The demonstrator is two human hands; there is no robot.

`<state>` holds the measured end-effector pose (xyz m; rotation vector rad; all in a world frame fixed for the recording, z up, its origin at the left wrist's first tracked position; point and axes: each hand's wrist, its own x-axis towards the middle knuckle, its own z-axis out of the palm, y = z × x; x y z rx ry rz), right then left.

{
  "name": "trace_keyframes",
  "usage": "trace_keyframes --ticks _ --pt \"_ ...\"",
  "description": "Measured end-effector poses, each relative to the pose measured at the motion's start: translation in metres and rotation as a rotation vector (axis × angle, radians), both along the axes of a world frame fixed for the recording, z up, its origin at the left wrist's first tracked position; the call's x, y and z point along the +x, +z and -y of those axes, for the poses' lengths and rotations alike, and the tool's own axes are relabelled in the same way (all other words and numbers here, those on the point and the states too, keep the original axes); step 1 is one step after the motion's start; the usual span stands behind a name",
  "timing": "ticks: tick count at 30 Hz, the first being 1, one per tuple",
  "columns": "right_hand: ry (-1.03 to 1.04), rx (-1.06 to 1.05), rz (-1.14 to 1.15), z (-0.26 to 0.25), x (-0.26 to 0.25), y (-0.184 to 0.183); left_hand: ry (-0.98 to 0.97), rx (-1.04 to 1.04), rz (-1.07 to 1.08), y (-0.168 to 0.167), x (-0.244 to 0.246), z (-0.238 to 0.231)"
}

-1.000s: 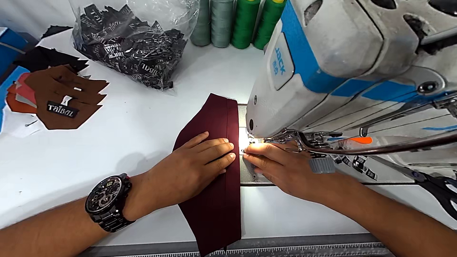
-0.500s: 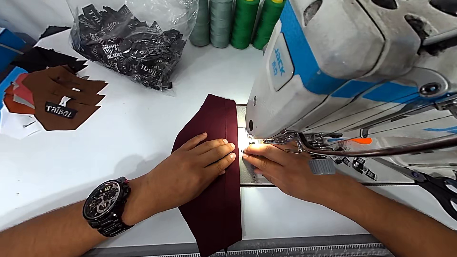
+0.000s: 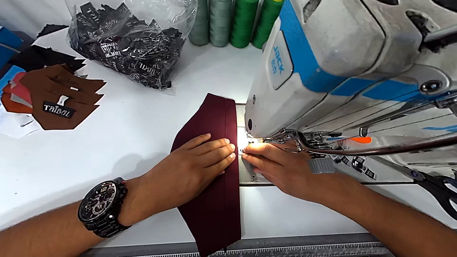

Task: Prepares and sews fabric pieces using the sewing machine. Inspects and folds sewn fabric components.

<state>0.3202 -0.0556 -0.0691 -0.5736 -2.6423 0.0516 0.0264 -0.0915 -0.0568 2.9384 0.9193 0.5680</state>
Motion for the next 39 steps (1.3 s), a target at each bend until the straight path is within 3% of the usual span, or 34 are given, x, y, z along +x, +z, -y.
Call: trace_keyframes --ticks 14,26,32,39 --pt "-0.020 -0.148 0.106 -0.012 0.028 0.005 -0.007 0.013 0.019 0.000 0.003 0.005" --pt "-0.052 -0.157 0.049 -0.013 0.026 -0.002 -0.003 0.016 0.002 -0.001 0.003 0.006" --pt "-0.101 -0.165 0.136 -0.012 0.021 -0.001 -0.002 0.008 0.005 -0.001 0.003 0.006" --pt "-0.045 -0.129 0.111 -0.013 0.015 0.000 -0.001 0.007 -0.002 -0.001 0.003 0.006"
